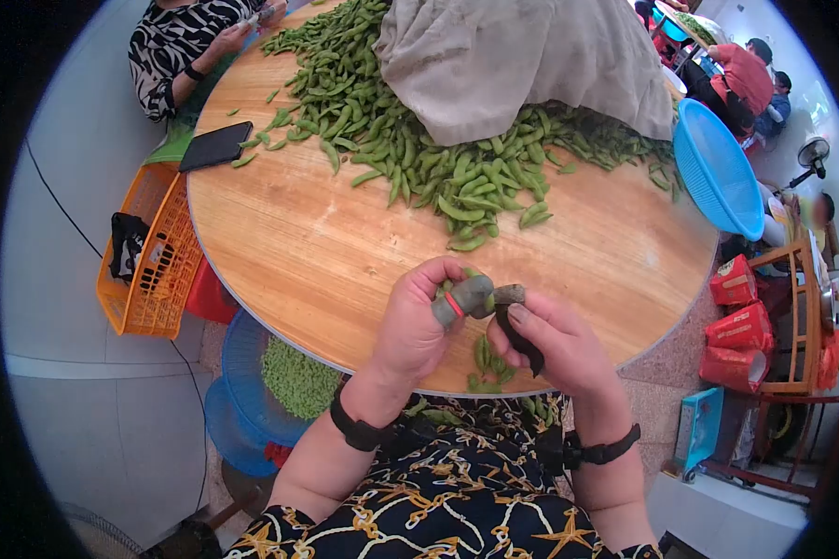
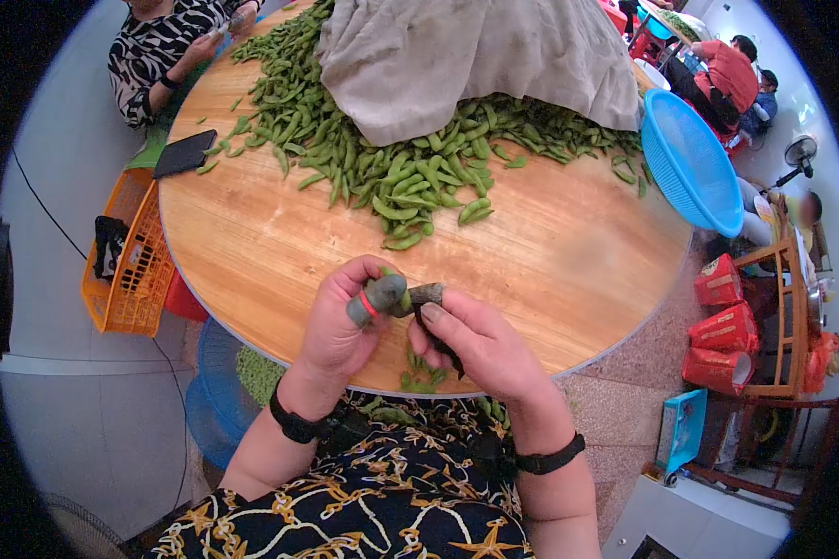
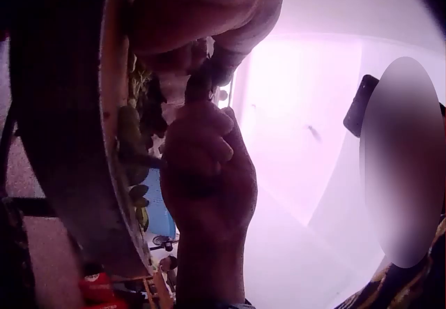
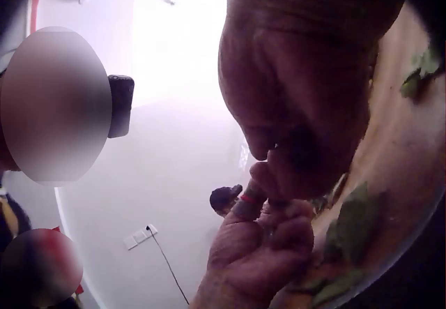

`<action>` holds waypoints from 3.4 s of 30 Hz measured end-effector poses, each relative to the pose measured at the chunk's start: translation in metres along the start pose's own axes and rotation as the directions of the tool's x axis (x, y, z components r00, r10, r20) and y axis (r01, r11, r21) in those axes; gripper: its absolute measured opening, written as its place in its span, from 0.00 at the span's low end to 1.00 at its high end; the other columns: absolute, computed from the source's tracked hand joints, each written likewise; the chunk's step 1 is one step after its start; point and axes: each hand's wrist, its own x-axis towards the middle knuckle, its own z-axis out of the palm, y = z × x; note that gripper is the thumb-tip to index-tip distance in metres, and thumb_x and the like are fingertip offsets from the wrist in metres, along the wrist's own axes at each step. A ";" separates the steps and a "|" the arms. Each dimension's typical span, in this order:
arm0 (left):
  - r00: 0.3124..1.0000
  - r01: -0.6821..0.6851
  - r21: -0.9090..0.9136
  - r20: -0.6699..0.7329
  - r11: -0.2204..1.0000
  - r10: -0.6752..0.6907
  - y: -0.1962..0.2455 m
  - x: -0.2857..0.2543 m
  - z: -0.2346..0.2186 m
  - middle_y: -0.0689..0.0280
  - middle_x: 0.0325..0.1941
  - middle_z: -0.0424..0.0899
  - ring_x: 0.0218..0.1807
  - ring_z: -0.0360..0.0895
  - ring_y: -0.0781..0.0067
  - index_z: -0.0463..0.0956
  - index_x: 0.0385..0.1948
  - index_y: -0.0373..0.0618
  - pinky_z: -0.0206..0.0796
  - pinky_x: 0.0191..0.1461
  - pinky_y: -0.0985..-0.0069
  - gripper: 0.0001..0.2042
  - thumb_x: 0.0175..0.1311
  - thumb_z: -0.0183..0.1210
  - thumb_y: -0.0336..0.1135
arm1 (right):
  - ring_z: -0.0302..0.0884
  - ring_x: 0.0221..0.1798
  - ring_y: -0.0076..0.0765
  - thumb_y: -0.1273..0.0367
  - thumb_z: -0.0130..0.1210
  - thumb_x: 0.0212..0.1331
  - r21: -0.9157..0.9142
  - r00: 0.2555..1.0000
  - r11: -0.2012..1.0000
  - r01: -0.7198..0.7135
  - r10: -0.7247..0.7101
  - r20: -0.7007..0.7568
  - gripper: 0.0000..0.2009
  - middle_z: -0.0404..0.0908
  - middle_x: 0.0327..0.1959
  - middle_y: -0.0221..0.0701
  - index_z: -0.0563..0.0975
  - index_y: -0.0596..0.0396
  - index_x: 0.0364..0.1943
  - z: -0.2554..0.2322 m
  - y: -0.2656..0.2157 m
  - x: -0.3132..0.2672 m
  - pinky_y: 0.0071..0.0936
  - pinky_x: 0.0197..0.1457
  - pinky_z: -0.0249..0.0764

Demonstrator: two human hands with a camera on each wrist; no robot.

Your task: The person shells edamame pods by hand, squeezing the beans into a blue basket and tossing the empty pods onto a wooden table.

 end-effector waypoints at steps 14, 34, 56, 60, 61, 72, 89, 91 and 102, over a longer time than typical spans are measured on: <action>0.995 -0.091 0.202 0.062 0.975 0.080 0.000 -0.003 0.006 0.69 0.30 0.74 0.34 0.70 0.82 0.72 0.34 0.39 0.63 0.38 0.85 0.10 0.52 0.60 0.30 | 0.61 0.19 0.12 0.67 0.43 0.63 0.181 0.996 0.981 -0.072 0.063 0.055 0.07 0.69 0.20 0.20 0.71 0.52 0.31 -0.002 0.008 0.003 0.10 0.20 0.56; 0.999 -0.025 0.036 -0.044 0.999 0.026 -0.002 -0.004 0.003 0.68 0.33 0.77 0.27 0.70 0.83 0.74 0.39 0.41 0.63 0.30 0.88 0.09 0.56 0.53 0.23 | 0.61 0.16 0.14 0.64 0.49 0.60 0.133 0.993 0.988 -0.082 0.092 -0.069 0.09 0.69 0.16 0.20 0.74 0.53 0.29 -0.007 0.003 0.010 0.13 0.20 0.58; 0.988 0.099 0.224 -0.135 0.970 -0.070 -0.009 -0.017 0.014 0.71 0.31 0.77 0.31 0.71 0.86 0.72 0.42 0.40 0.62 0.33 0.88 0.12 0.55 0.58 0.29 | 0.68 0.19 0.19 0.68 0.56 0.51 -0.427 0.955 0.902 -0.058 -0.074 -0.287 0.09 0.72 0.17 0.23 0.75 0.58 0.34 -0.017 -0.008 0.012 0.18 0.22 0.63; 0.989 0.131 0.073 -0.078 0.989 -0.125 -0.013 -0.011 0.007 0.69 0.34 0.78 0.35 0.73 0.84 0.72 0.42 0.39 0.64 0.36 0.88 0.13 0.54 0.58 0.28 | 0.63 0.21 0.13 0.66 0.52 0.57 -0.198 0.987 0.980 -0.015 -0.018 -0.162 0.07 0.70 0.19 0.19 0.75 0.55 0.32 -0.006 -0.003 0.003 0.13 0.22 0.59; 0.990 0.086 0.082 -0.119 0.993 -0.076 -0.015 -0.010 0.007 0.68 0.35 0.78 0.36 0.74 0.83 0.73 0.41 0.39 0.65 0.38 0.87 0.12 0.54 0.58 0.28 | 0.63 0.21 0.13 0.66 0.52 0.57 -0.197 0.987 0.980 -0.014 -0.018 -0.162 0.07 0.70 0.19 0.19 0.75 0.55 0.32 -0.006 -0.002 0.001 0.13 0.22 0.59; 0.987 -0.096 0.211 -0.108 0.973 0.121 -0.017 -0.006 0.015 0.70 0.28 0.78 0.30 0.72 0.84 0.76 0.33 0.38 0.64 0.35 0.85 0.06 0.56 0.58 0.27 | 0.61 0.21 0.13 0.64 0.42 0.64 0.003 0.998 0.998 -0.064 0.064 0.013 0.10 0.69 0.22 0.19 0.72 0.54 0.31 -0.010 0.003 -0.006 0.12 0.23 0.57; 0.998 -0.056 0.384 0.000 0.922 0.061 -0.019 -0.001 0.013 0.73 0.29 0.72 0.33 0.66 0.87 0.72 0.32 0.42 0.64 0.36 0.85 0.10 0.50 0.63 0.28 | 0.59 0.19 0.10 0.66 0.47 0.61 -0.322 0.961 0.942 0.090 -0.167 -0.220 0.07 0.68 0.18 0.18 0.75 0.53 0.33 -0.003 0.019 -0.004 0.10 0.21 0.56; 0.995 -0.090 0.416 -0.002 0.905 0.100 -0.022 0.000 0.010 0.73 0.30 0.73 0.33 0.67 0.86 0.72 0.33 0.41 0.64 0.36 0.85 0.10 0.50 0.62 0.27 | 0.59 0.19 0.10 0.67 0.47 0.61 -0.301 0.953 0.950 0.087 -0.168 -0.253 0.07 0.68 0.17 0.18 0.74 0.54 0.31 -0.004 0.018 -0.004 0.10 0.21 0.56; 0.997 0.063 0.005 -0.045 0.998 -0.063 -0.021 0.000 0.005 0.68 0.36 0.79 0.33 0.74 0.85 0.74 0.42 0.40 0.63 0.29 0.92 0.11 0.57 0.54 0.24 | 0.61 0.18 0.13 0.68 0.49 0.59 -0.366 0.863 0.926 0.094 -0.259 -0.434 0.08 0.70 0.17 0.20 0.76 0.58 0.34 -0.016 0.015 0.000 0.14 0.21 0.59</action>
